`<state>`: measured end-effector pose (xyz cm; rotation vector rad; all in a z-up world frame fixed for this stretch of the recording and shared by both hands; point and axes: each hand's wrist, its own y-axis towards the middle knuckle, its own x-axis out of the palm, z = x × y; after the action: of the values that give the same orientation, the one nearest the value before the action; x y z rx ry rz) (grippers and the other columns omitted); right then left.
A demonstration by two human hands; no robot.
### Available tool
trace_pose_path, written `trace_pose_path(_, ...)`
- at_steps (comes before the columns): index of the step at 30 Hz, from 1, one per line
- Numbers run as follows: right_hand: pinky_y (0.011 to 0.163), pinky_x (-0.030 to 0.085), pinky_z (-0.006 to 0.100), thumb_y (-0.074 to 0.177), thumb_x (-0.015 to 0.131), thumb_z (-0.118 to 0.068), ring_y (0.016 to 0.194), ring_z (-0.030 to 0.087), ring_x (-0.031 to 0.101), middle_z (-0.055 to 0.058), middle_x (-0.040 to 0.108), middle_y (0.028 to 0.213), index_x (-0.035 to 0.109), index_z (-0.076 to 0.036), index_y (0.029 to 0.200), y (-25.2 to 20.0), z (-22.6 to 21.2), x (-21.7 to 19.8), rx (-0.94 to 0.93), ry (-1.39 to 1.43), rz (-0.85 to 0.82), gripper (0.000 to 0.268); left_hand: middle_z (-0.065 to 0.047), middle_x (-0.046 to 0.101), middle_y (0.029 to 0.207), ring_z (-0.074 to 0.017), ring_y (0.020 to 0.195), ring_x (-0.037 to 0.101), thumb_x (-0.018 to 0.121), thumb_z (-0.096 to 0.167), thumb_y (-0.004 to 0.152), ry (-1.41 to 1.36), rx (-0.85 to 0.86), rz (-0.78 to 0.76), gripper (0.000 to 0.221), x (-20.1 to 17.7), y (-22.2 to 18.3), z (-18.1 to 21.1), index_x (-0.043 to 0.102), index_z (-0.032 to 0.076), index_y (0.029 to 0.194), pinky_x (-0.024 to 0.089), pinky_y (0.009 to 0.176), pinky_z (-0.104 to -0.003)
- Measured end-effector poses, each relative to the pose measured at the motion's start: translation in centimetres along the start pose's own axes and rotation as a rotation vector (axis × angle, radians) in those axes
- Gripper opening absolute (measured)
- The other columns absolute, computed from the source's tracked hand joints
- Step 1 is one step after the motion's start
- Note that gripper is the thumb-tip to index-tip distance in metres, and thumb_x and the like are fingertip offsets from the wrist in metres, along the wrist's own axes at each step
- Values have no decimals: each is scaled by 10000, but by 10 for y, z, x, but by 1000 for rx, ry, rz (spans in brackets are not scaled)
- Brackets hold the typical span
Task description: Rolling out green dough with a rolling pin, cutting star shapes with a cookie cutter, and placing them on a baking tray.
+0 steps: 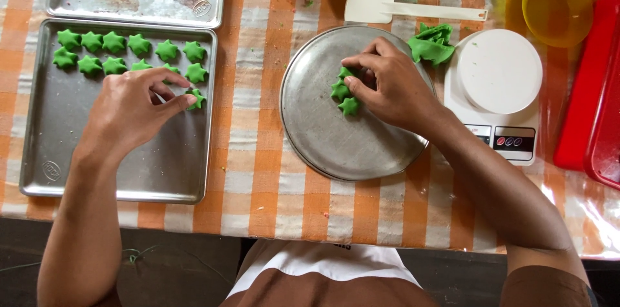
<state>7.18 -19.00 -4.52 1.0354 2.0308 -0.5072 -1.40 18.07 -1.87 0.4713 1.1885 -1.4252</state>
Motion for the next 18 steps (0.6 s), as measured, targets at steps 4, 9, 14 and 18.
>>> trace_pose_path(4,722,487,362,1003,669,-229,763,194,599,88,570,1018,734,-46,1233,-1,-1,-2,31,4,-22,301,-89,785,1046,-220,865,741,691,375,1020,76,115,88,293,5,5,-16,766,181,1227,596,638,-363)
trace_pose_path(9,711,521,311,993,673,-219,805,159,630,95,529,1088,696,-87,1128,-3,-5,-6,63,46,-27,190,-92,780,954,-192,724,721,735,206,1074,98,373,277,170,5,2,1,772,82,1184,567,568,-329)
trace_pose_path(14,705,513,336,954,728,-184,818,180,671,49,701,978,656,-100,1031,-6,4,-11,3,67,-10,135,-80,781,975,-178,716,721,720,245,1036,68,547,222,180,14,0,67,756,105,1142,569,573,-310)
trace_pose_path(18,681,561,274,939,760,-129,838,145,716,55,762,921,711,-73,1066,-13,12,-12,88,280,89,147,-99,760,871,-173,694,696,752,122,918,-330,724,71,118,43,5,117,753,96,1033,589,657,-278)
